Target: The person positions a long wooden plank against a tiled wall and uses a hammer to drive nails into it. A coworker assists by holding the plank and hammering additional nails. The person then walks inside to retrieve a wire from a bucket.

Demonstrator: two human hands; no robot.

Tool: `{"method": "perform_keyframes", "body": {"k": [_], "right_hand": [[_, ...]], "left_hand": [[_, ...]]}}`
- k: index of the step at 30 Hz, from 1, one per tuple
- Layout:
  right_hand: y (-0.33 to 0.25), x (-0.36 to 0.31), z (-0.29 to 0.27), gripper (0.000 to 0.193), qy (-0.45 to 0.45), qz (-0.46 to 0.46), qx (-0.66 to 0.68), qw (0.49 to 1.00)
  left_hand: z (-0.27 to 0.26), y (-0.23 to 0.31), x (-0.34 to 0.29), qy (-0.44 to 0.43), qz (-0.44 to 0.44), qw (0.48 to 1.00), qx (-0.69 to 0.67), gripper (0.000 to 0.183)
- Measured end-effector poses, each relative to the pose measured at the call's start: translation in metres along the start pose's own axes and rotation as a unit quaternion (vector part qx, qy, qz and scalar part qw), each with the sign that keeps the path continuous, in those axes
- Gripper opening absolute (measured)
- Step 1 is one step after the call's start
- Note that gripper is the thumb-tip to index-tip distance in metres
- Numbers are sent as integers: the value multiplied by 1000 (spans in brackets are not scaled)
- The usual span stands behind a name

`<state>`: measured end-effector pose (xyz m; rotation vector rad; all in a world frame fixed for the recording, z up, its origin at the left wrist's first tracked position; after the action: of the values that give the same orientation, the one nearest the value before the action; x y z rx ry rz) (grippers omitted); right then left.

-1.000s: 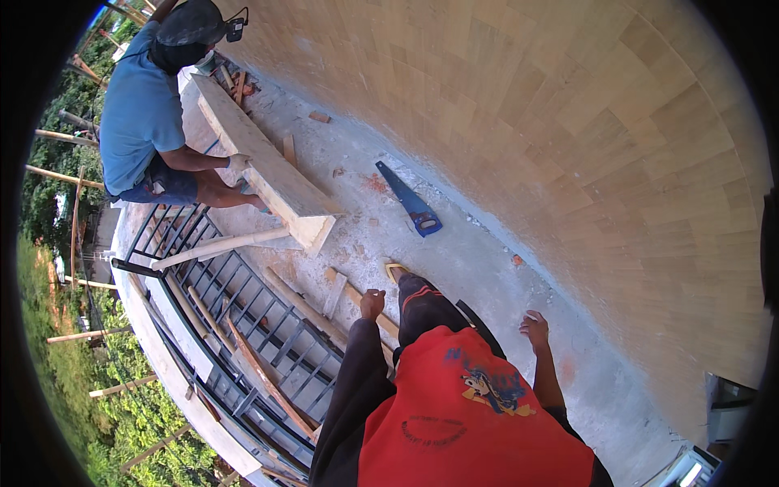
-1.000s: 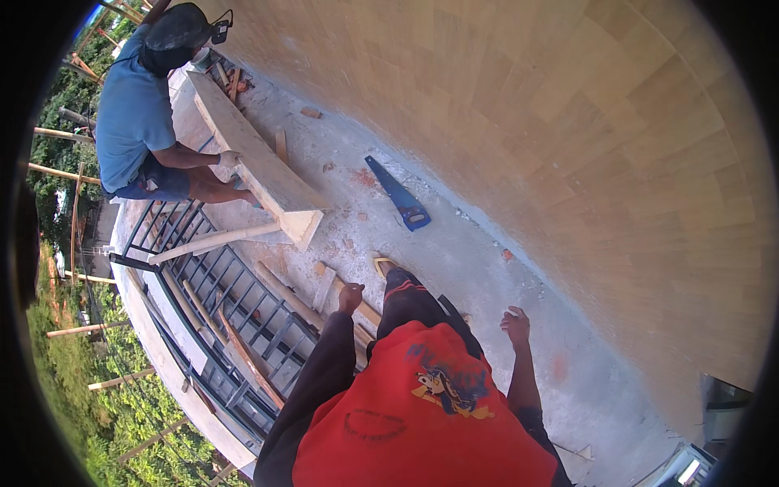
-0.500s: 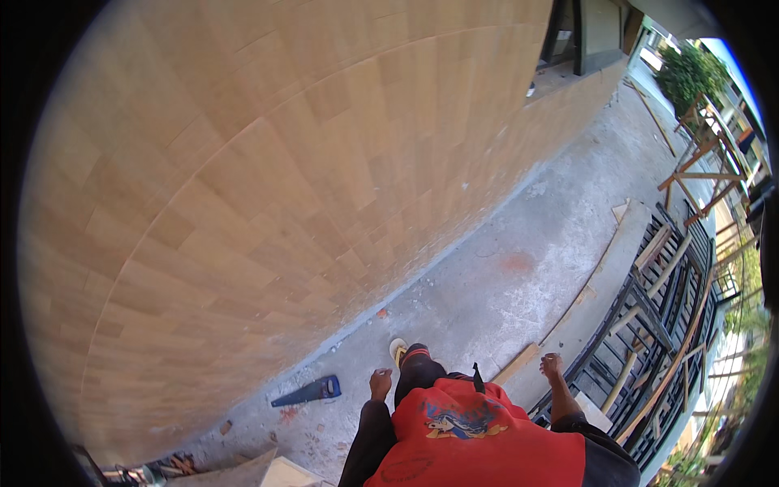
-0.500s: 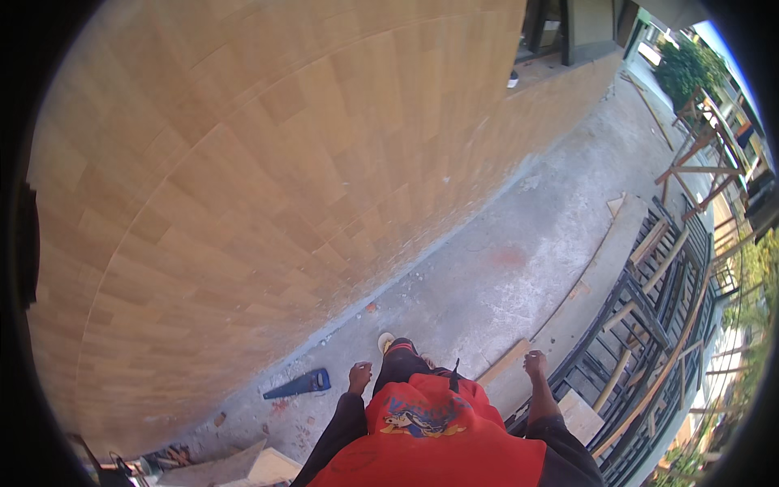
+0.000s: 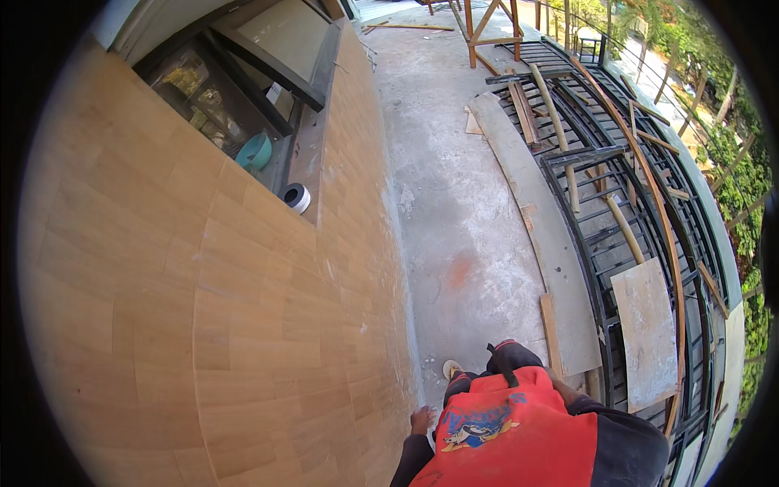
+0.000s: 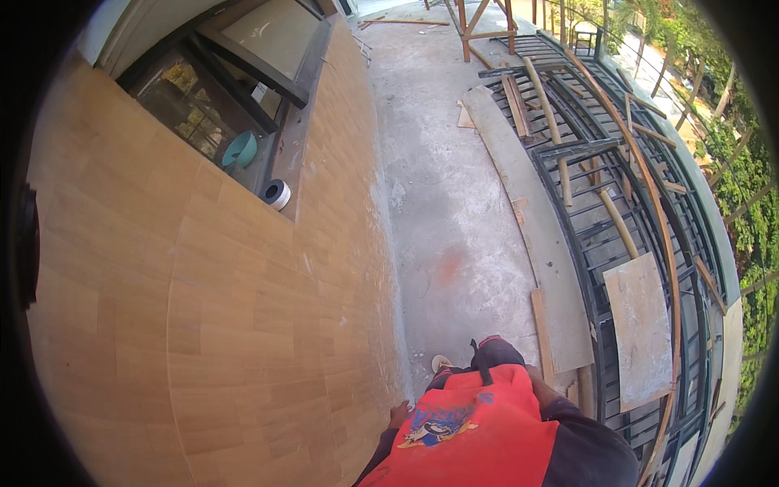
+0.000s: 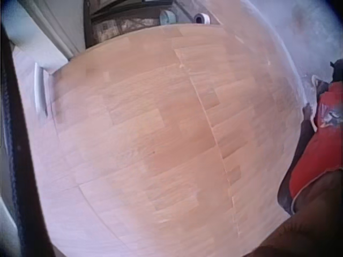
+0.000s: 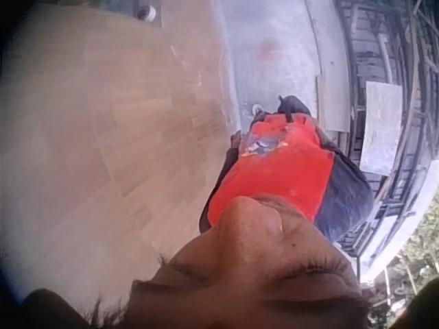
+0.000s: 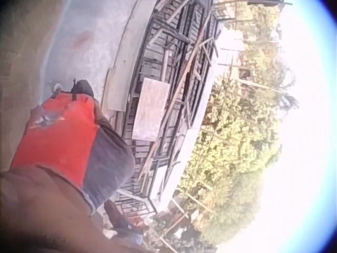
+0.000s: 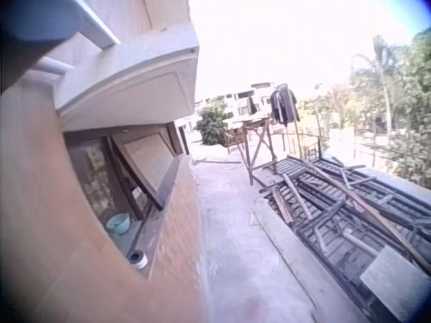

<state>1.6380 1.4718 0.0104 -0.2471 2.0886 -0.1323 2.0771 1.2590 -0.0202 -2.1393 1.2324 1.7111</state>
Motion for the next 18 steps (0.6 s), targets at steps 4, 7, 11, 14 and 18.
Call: {"method": "perform_keyframes", "body": {"k": [4,7,11,14,18], "right_hand": [[-42,-11,-19,40,91,-49,202,974],[-60,-3,-31,38,87,-12,339,936],[-83,45,-38,35,96,2,321,942],[-107,87,-61,34,34,-47,223,973],[-161,144,-169,32,81,-55,236,967]], "left_hand": [[-60,122,41,-55,1,998,5,38],[-81,222,87,-103,15,994,-25,34],[-51,333,117,17,75,996,38,33],[-16,404,111,8,38,999,39,38],[29,483,93,-59,8,996,73,46]]}}
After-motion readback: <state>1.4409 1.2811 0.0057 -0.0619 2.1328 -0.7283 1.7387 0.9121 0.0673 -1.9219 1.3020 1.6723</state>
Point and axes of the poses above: each hand's wrist, its own x-axis towards the middle knuckle, its own z-axis out of the palm, y = z × x, the point moved 1 cm from there along x, towards the middle knuckle, and after that the axes turned 14 degrees about x, right-handed, at the moved point
